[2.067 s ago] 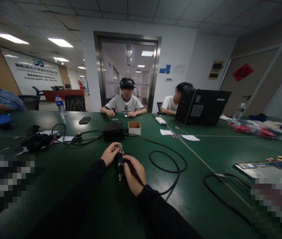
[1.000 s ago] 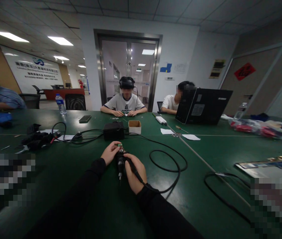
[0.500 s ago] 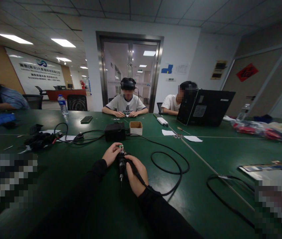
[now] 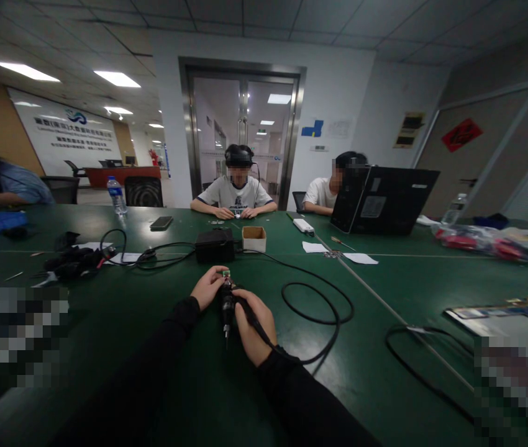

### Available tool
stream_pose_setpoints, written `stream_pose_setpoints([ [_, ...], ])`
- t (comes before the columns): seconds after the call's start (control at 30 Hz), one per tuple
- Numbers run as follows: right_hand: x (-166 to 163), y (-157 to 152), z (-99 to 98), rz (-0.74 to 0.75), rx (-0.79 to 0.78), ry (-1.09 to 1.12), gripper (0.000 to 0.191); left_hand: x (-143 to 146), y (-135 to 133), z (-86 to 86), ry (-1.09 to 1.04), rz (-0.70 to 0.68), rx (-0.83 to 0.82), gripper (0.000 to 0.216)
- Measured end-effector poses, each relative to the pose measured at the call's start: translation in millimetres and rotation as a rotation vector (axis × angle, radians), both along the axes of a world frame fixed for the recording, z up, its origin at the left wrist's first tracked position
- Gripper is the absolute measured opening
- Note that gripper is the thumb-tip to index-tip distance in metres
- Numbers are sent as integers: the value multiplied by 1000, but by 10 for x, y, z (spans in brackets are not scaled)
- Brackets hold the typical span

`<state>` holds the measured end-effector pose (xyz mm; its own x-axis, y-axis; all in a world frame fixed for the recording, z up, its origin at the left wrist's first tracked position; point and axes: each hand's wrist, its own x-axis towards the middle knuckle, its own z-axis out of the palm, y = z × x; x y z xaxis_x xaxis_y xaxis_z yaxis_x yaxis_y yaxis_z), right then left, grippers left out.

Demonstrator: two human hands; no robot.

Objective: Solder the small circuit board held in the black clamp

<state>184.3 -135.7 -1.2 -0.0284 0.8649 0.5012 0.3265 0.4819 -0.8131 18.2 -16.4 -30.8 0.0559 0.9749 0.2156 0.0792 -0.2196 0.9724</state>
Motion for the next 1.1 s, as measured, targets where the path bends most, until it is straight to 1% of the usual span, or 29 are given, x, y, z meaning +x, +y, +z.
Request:
stream_pose_setpoints([
  [0.23, -3, -11, 48, -3, 10, -7, 26, -17, 25, -37, -10, -24, 9, 26],
  [0.4, 0, -10, 33, -1, 18, -6, 26, -32, 48, -76, -13, -38, 33, 25],
  [0.6, -4, -4, 17, -3, 5, -2, 26, -34, 17, -54, 14, -27, 51, 28],
  [0.77, -10, 1, 11, -8, 12, 8, 26, -20, 6, -30, -4, -38, 57, 28],
  [0.97, -8, -3, 24, -68, 44, 38, 26, -30, 31, -72, 18, -19, 60, 29],
  [1.1, 3, 0, 20, -58, 24, 33, 26, -43, 30, -80, 31, -15, 71, 28],
])
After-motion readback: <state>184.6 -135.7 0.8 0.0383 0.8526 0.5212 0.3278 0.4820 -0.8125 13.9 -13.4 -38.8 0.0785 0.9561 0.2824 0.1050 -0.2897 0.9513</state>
